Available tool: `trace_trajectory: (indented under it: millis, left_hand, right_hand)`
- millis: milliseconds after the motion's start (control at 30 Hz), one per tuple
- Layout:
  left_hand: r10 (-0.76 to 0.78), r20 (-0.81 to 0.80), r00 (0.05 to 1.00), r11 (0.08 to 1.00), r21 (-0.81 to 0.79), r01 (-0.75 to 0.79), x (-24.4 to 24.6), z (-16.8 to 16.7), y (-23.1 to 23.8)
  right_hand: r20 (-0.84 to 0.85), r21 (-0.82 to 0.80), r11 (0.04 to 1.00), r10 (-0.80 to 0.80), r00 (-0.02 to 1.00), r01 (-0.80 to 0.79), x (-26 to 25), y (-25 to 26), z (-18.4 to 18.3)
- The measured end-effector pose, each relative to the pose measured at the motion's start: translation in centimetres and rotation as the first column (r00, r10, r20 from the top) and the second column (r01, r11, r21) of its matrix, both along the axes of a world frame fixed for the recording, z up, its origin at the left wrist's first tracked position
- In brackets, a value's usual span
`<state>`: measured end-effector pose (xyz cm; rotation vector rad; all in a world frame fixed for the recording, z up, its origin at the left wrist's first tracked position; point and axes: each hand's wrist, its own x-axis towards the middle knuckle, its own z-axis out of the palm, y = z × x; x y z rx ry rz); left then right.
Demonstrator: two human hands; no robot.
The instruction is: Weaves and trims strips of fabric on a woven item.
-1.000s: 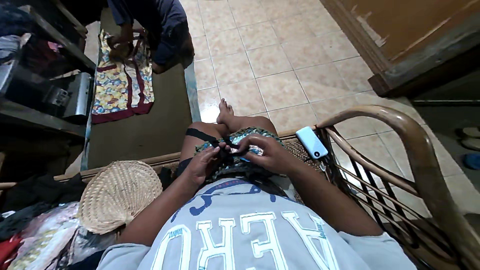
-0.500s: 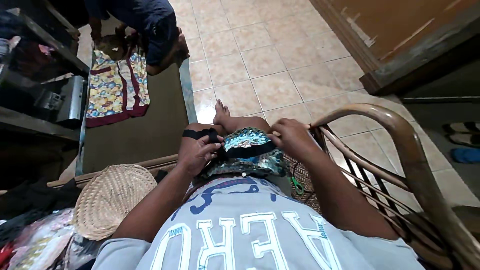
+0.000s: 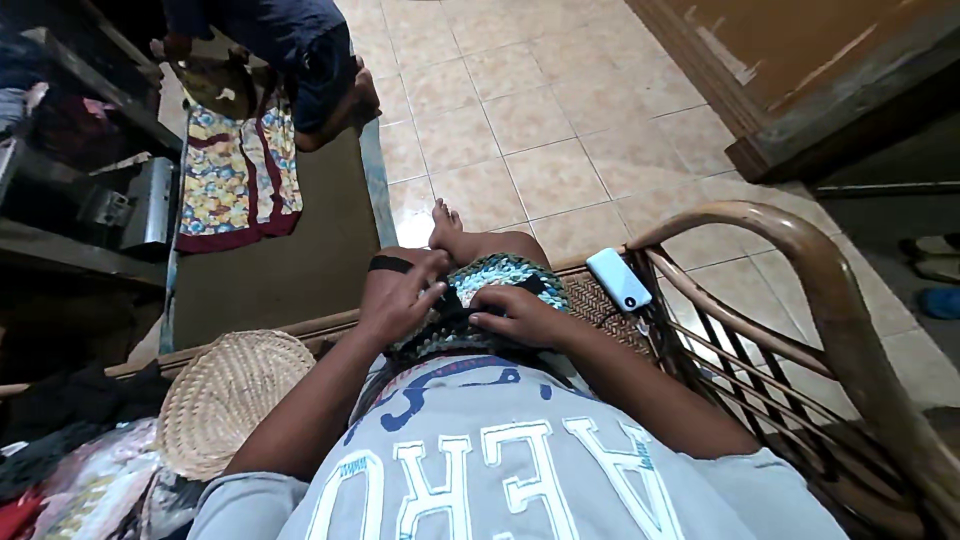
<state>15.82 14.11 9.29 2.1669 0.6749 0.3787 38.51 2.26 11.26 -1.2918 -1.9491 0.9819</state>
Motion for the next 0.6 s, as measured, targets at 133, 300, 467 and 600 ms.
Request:
trace_trajectory:
  millis: [133, 300, 467, 600]
  left_hand:
    - [-0.249, -0.006, 0.968, 0.904, -0.361, 0.230, 0.8, 2.0, -1.7]
    - [-0.215, -0.013, 0.977, 0.952, -0.227, 0.207, 0.2, 1.5, -1.1]
    - [-0.173, -0.044, 0.984, 0.970, -0.182, 0.162, -0.2, 2.0, -1.5]
    - [-0.146, -0.025, 0.989, 0.958, -0.254, 0.135, -0.3, 1.7, -1.9]
  right_hand:
    - [-0.019, -0.081, 0.996, -0.034, 0.999, 0.032, -0.2, 0.0, 0.6]
    - [-0.020, -0.100, 0.993, -0.065, 0.998, 0.062, 0.1, -0.1, 0.0]
    - [-0.051, -0.117, 0.991, -0.070, 0.996, 0.064, -0.1, 0.2, -0.4]
    - [0.012, -0.091, 0.995, 0.035, 0.999, -0.034, -0.6, 0.6, 0.0]
